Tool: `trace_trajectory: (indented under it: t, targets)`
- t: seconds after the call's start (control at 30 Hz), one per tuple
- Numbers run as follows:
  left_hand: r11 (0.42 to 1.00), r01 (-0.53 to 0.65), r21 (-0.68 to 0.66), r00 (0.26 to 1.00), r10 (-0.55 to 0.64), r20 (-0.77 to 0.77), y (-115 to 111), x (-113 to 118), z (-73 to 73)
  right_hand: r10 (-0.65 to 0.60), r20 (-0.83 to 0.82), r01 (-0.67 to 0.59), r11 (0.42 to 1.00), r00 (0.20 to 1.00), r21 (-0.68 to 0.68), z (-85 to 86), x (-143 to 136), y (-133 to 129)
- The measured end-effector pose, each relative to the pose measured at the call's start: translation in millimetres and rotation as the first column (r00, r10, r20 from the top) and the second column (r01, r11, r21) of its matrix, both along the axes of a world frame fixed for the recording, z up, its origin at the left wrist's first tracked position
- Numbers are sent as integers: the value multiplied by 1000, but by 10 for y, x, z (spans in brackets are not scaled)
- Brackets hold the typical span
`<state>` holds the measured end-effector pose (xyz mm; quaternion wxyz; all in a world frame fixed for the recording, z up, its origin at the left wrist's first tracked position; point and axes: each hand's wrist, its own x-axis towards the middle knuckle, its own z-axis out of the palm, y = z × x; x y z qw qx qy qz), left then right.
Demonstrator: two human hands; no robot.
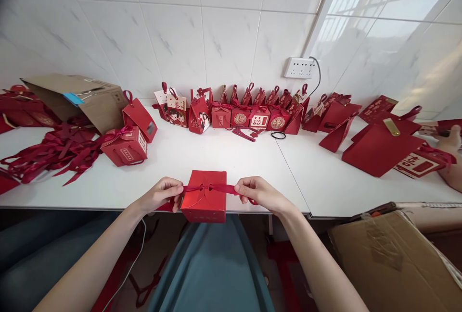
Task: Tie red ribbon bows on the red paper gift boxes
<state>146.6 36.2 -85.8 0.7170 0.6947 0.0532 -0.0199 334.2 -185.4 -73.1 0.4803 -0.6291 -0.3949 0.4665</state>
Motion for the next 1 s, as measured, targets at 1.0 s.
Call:
trace_trajectory:
  t: [1.0]
  targets:
    - [235,-163,958,970,-139,199,-333,82,990,-363,286,229,883,887,409,120,-547,567]
